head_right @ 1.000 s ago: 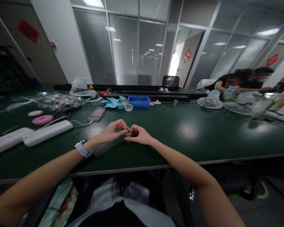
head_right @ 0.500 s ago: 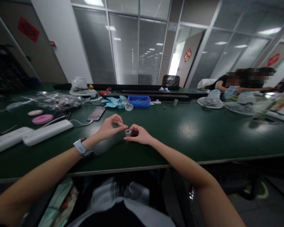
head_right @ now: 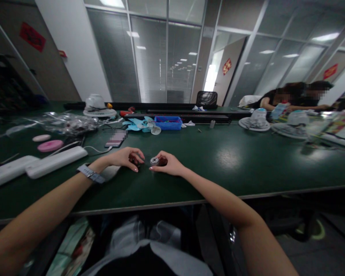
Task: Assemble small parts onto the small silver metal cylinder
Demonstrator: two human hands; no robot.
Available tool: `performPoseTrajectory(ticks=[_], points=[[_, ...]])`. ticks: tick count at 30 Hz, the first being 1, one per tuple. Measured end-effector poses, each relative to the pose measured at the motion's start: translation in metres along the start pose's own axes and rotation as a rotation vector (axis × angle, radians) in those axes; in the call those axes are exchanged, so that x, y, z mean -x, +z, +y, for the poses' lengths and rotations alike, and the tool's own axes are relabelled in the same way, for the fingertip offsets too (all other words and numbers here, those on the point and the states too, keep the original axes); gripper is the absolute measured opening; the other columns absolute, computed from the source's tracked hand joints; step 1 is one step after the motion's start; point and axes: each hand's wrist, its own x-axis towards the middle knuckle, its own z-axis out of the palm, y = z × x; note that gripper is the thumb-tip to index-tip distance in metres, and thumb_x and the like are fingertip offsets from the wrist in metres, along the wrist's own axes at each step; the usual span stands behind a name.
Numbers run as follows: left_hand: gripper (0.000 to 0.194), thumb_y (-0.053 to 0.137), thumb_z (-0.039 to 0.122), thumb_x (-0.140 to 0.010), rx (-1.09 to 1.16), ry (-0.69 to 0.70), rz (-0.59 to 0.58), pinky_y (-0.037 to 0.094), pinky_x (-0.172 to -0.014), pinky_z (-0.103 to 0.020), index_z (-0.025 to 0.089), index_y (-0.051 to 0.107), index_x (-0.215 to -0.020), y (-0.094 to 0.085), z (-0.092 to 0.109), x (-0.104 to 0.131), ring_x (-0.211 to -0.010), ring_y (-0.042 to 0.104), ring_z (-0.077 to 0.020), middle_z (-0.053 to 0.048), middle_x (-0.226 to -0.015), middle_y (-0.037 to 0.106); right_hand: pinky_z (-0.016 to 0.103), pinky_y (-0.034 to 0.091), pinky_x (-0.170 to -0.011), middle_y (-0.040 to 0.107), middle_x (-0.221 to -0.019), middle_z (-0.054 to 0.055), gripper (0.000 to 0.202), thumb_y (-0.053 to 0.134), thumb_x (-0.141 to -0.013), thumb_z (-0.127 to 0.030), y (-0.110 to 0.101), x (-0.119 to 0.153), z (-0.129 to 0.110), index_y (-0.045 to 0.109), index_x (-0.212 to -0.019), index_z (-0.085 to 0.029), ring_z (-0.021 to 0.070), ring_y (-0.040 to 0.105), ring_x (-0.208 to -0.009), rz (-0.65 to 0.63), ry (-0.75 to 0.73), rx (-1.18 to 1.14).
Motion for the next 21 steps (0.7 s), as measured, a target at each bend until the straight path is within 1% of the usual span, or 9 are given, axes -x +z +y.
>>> performPoseTrajectory(ticks=[2,4,6,7,11,12,14,17,21], points=[[0.058,0.084,0.023,-0.051,-0.006,0.004,0.018,0.054,-0.066,-0.028,0.015,0.059,-0.102,0.001,0.0,0.001,-0.078,0.07,-0.0202,-0.008,-0.086,0.074,0.03,0.049,-0.073,0.066,-0.089,0.003,0.04,0.077,-0.064,-0.038,0.0,0.0,-0.001,0.054,-0.09,-0.017,0.0137,0.062,-0.077,-0.003,-0.002,-0.003],[0.052,0.083,0.024,-0.054,0.004,0.003,0.015,0.054,-0.067,-0.029,0.015,0.059,-0.1,0.003,0.002,0.001,-0.076,0.071,-0.0205,-0.007,-0.08,0.074,0.03,0.049,-0.074,0.066,-0.089,0.003,0.041,0.076,-0.064,-0.038,0.0,0.0,-0.001,0.054,-0.091,-0.017,0.014,0.062,-0.077,-0.006,-0.001,0.006],[0.045,0.081,0.024,-0.057,0.029,0.037,0.03,0.054,-0.07,-0.03,0.014,0.06,-0.095,0.007,0.005,0.0,-0.075,0.071,-0.0204,-0.007,-0.077,0.074,0.031,0.049,-0.074,0.066,-0.088,0.003,0.041,0.076,-0.064,-0.039,0.0,0.0,-0.001,0.054,-0.091,-0.017,0.0142,0.062,-0.077,0.0,0.0,0.02],[0.041,0.08,0.024,-0.059,0.049,0.067,0.059,0.054,-0.071,-0.031,0.014,0.06,-0.093,0.01,0.008,-0.002,-0.075,0.071,-0.0204,-0.008,-0.077,0.074,0.031,0.049,-0.074,0.066,-0.089,0.003,0.041,0.076,-0.064,-0.039,0.0,0.0,-0.001,0.054,-0.091,-0.017,0.0143,0.062,-0.078,0.0,0.0,0.022],[0.033,0.077,0.023,-0.065,0.206,0.218,0.333,0.054,-0.075,-0.032,0.013,0.054,-0.086,0.028,0.026,-0.01,-0.082,0.07,-0.0206,-0.009,-0.081,0.073,0.029,0.048,-0.071,0.064,-0.086,0.002,0.04,0.076,-0.065,-0.039,0.0,0.0,0.0,0.054,-0.09,-0.017,0.0135,0.061,-0.075,-0.007,-0.008,0.007],[0.034,0.077,0.023,-0.066,0.246,0.255,0.357,0.054,-0.076,-0.033,0.013,0.052,-0.087,0.033,0.03,-0.012,-0.084,0.07,-0.0209,-0.009,-0.083,0.073,0.028,0.048,-0.068,0.063,-0.083,0.001,0.04,0.076,-0.065,-0.04,0.0,0.0,0.0,0.053,-0.089,-0.017,0.013,0.06,-0.072,-0.004,-0.011,0.015],[0.033,0.075,0.023,-0.068,0.267,0.306,0.359,0.054,-0.076,-0.034,0.013,0.05,-0.088,0.042,0.038,-0.016,-0.084,0.07,-0.0213,-0.01,-0.085,0.073,0.026,0.046,-0.064,0.061,-0.076,-0.001,0.04,0.076,-0.064,-0.042,0.0,0.0,0.0,0.053,-0.087,-0.017,0.0121,0.057,-0.068,0.007,-0.017,0.045],[0.031,0.074,0.024,-0.07,0.246,0.326,0.318,0.054,-0.076,-0.034,0.013,0.05,-0.087,0.051,0.042,-0.019,-0.082,0.07,-0.0214,-0.011,-0.086,0.073,0.026,0.044,-0.063,0.059,-0.073,-0.002,0.04,0.075,-0.065,-0.043,0.0,0.0,-0.001,0.051,-0.084,-0.017,0.0118,0.056,-0.066,0.011,-0.025,0.068],[0.032,0.074,0.025,-0.071,0.238,0.338,0.327,0.053,-0.078,-0.035,0.014,0.05,-0.088,0.054,0.04,-0.019,-0.085,0.07,-0.0223,-0.011,-0.088,0.073,0.026,0.045,-0.064,0.059,-0.076,-0.002,0.04,0.074,-0.065,-0.044,0.0,0.001,-0.002,0.051,-0.085,-0.017,0.0121,0.056,-0.067,0.002,-0.036,0.074]])
